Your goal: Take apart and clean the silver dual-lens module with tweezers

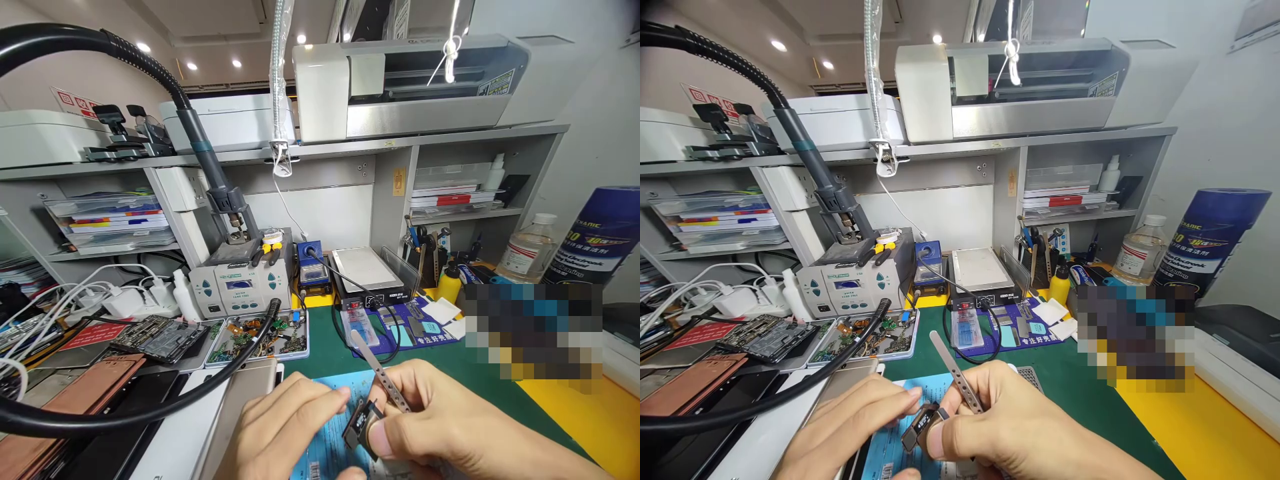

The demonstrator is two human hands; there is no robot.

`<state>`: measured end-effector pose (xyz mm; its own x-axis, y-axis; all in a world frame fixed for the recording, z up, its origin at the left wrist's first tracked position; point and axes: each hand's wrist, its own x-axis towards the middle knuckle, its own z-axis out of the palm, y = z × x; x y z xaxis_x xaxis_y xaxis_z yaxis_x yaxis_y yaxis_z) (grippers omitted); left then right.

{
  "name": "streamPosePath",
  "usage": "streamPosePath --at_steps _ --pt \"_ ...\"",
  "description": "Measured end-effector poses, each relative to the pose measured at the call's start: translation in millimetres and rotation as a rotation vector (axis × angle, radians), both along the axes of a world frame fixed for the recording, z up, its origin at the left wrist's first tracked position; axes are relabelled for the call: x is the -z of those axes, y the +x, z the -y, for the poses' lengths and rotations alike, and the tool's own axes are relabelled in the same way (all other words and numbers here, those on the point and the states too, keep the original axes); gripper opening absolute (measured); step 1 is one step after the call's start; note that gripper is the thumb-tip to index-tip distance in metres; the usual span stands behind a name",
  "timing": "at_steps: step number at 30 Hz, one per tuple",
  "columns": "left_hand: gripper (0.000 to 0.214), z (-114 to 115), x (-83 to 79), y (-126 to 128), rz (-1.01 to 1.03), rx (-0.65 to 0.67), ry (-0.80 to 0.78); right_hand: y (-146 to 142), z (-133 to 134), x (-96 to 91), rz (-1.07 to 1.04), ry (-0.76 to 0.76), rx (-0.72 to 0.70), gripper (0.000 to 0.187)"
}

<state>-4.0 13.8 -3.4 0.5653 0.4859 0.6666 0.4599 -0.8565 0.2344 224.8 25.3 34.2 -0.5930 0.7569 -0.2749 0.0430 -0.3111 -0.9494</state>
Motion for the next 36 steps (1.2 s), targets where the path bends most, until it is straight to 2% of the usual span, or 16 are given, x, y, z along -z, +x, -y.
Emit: streamPosePath --at_steps 2,4,8,14,20,29,31,33,36 --pt "0.046 0 0.5 2 0.064 0.022 -0.097 0 0 -1.1 0.013 -0.003 -0.009 0.031" --pt "0.042 0 1.6 6 0.116 0.068 -0.124 0 0 -2.0 0.034 0.001 -0.020 0.028" --pt "0.038 -3 3.7 10 0.165 0.139 -0.109 0 0 -0.5 0.061 0.029 -0.032 0.025" --pt "0.029 -5 3.1 10 0.187 0.177 -0.109 4 1 5.0 0.112 0.033 -0.053 0.022" --pt "0.036 -3 1.2 11 0.195 0.210 -0.112 3 1 5.1 0.132 0.026 -0.061 0.019" --pt "0.029 -6 0.2 8 0.178 0.249 -0.142 5 2 5.1 0.138 0.019 -0.047 0.021" --pt "0.034 -4 -3.9 5 0.164 0.260 -0.205 5 1 5.1 0.074 0.007 -0.028 0.029" --pt "0.041 -2 -9.0 3 0.218 0.202 -0.331 5 -1 5.4 -0.025 -0.028 0.016 0.036" --pt "0.027 1 -16.4 4 0.497 0.054 -0.726 7 -4 5.2 -0.153 -0.081 0.161 0.028"
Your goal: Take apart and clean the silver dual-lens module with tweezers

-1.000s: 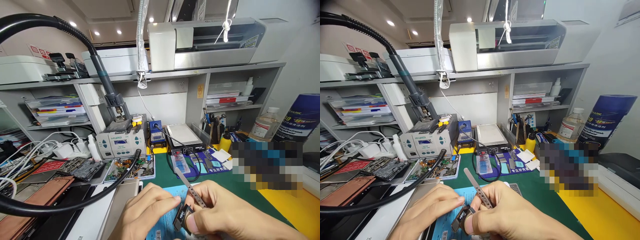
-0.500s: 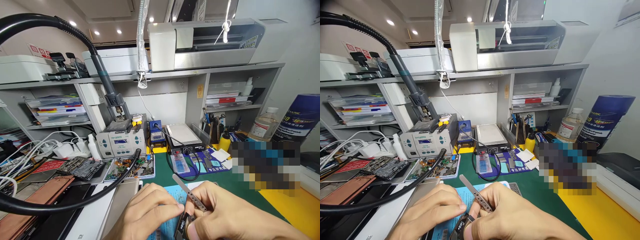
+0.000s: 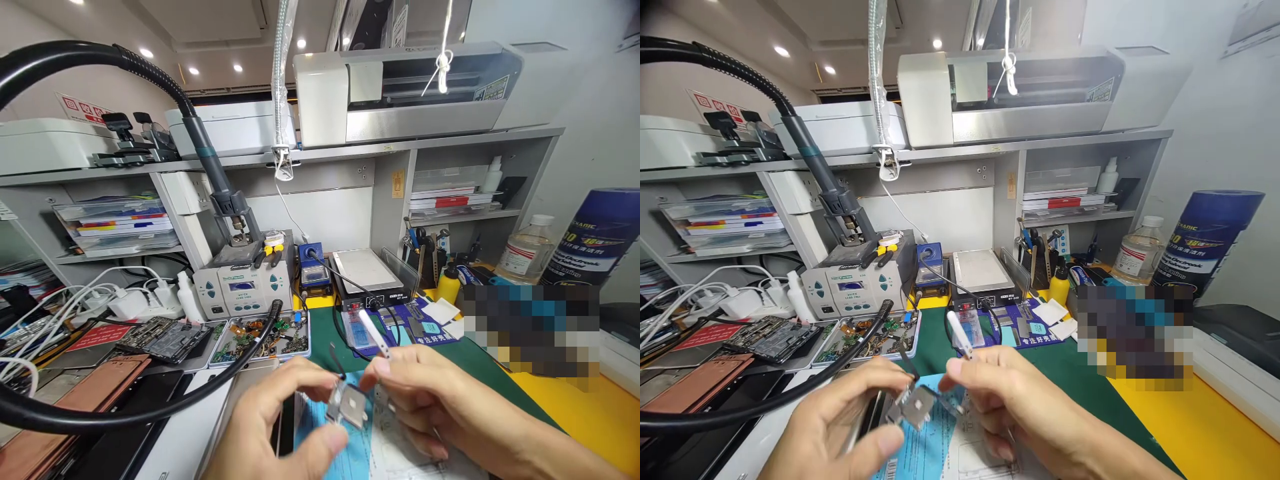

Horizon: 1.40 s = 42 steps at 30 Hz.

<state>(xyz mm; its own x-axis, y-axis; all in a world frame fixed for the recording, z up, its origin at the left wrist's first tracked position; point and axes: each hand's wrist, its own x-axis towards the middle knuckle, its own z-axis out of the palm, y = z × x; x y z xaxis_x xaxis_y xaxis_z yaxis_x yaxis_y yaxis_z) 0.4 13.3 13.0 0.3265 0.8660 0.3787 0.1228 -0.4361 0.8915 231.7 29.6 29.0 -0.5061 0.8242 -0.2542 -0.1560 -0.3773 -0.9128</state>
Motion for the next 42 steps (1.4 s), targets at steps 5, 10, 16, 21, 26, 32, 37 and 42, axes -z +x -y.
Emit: streamPosePath --at_steps 5,10,16,21,26,32,37,42 --pt "0.027 -5 -6.1 6 0.632 0.079 -0.767 1 -2 -4.0 -0.004 0.019 0.059 0.022" --pt "0.027 -9 -2.9 6 0.749 0.218 -1.134 -3 1 0.9 0.047 0.082 0.039 0.022" --pt "0.032 -2 -1.3 8 0.746 0.300 -1.258 -9 1 8.8 0.098 0.114 0.083 0.032" --pt "0.031 5 0.7 13 0.684 0.327 -1.246 -12 4 10.0 0.156 0.177 0.063 0.029" --pt "0.033 3 3.2 10 0.655 0.395 -1.183 -13 6 8.7 0.148 0.183 0.025 0.028" --pt "0.035 2 5.0 11 0.686 0.442 -1.222 -17 7 6.7 0.044 0.097 0.009 0.032" --pt "0.035 3 5.1 13 0.728 0.427 -1.273 -17 8 7.2 0.006 0.064 0.008 0.029" --pt "0.039 1 6.6 12 0.688 0.450 -1.287 -15 9 8.9 -0.025 0.042 -0.003 0.025"
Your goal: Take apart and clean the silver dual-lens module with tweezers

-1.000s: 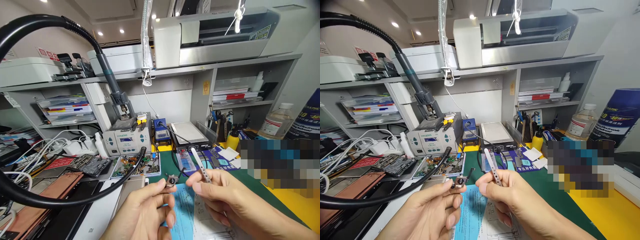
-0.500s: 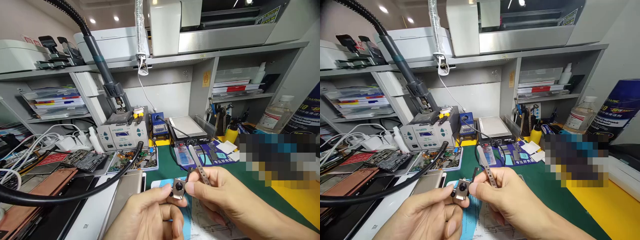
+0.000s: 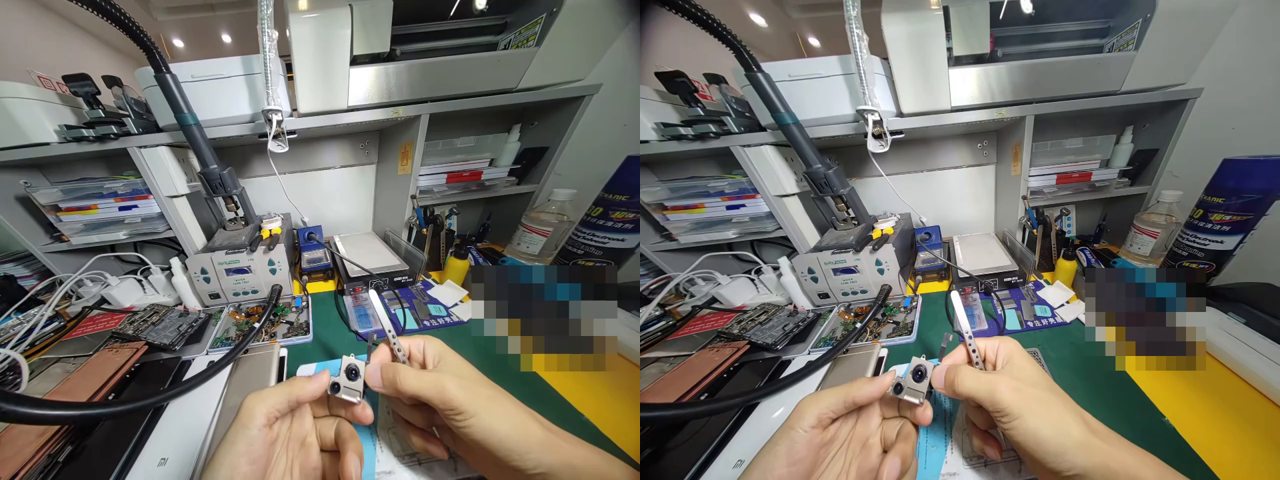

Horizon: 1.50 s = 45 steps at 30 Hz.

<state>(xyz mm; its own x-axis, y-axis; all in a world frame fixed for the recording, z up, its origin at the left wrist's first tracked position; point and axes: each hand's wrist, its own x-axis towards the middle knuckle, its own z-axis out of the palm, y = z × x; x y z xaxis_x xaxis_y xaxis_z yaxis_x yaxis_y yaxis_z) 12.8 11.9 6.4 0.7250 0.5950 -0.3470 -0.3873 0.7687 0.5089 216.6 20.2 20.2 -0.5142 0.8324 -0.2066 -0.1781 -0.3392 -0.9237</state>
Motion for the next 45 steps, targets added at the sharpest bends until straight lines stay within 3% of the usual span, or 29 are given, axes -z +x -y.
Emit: streamPosePath --at_steps 18,25,34,45 --pt "0.040 -3 4.3 -4 -0.006 -0.062 0.024 2 -4 -5.1 0.005 -0.020 0.075 0.036" --pt "0.041 -4 4.8 -3 0.004 -0.066 0.017 4 -4 -2.6 0.013 -0.017 0.049 0.028" --pt "0.039 -7 9.6 -3 0.018 -0.081 0.027 3 -3 -9.7 0.025 -0.042 0.041 0.040" --pt "0.038 -8 6.7 -3 0.029 -0.078 0.013 3 -2 -2.2 -0.006 -0.093 0.097 0.032"
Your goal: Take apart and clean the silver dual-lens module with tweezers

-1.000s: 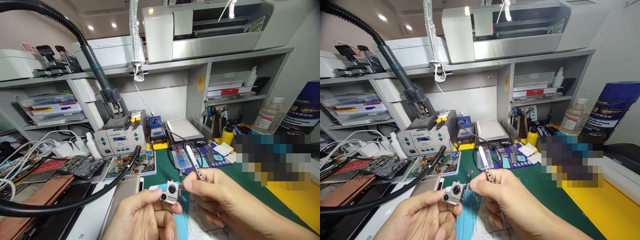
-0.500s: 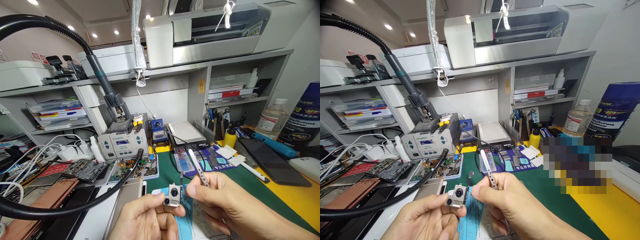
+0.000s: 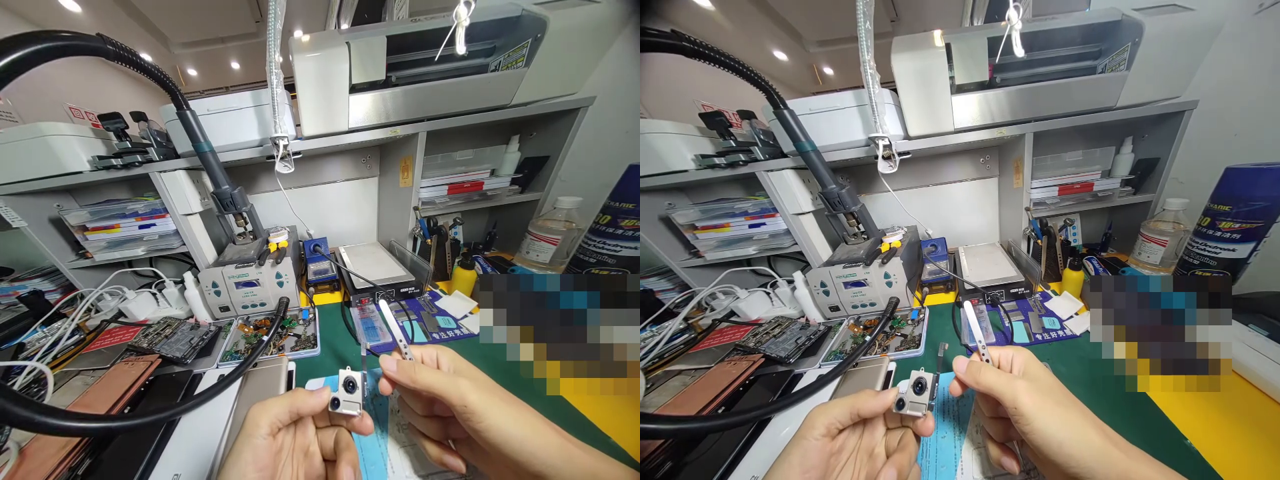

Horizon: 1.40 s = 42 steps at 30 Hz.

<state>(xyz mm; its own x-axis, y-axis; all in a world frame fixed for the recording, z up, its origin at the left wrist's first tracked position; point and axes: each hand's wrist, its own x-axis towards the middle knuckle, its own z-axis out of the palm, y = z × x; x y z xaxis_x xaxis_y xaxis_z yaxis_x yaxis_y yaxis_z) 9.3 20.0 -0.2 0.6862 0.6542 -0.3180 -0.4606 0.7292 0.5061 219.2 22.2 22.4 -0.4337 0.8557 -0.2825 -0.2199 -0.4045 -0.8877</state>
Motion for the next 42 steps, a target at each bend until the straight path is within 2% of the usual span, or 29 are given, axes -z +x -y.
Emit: streamPosePath --at_steps 7,18,22,25,30,32,36,42 --pt "0.043 2 3.0 0 0.030 0.000 0.030 2 0 -2.9 0.011 -0.014 -0.010 0.031" --pt "0.044 2 5.2 -1 0.042 0.004 0.022 2 -2 5.3 -0.068 -0.067 0.009 0.039" --pt "0.046 2 6.5 -1 0.037 0.002 0.033 2 -6 7.6 -0.057 -0.042 0.078 0.042" --pt "0.046 3 6.4 -2 0.039 -0.007 0.032 5 -8 10.6 0.057 0.117 0.145 0.047" --pt "0.045 2 4.2 -1 0.047 -0.011 0.028 14 -1 7.0 0.510 0.483 0.324 0.056" --pt "0.043 2 3.2 0 0.060 -0.010 0.031 15 1 2.6 0.631 0.595 0.381 0.061" --pt "0.040 3 0.9 1 0.090 -0.015 0.036 11 0 0.9 0.670 0.782 0.392 0.059" --pt "0.038 5 1.3 -1 0.130 -0.037 0.081 11 -2 15.4 0.714 1.087 0.343 0.040"
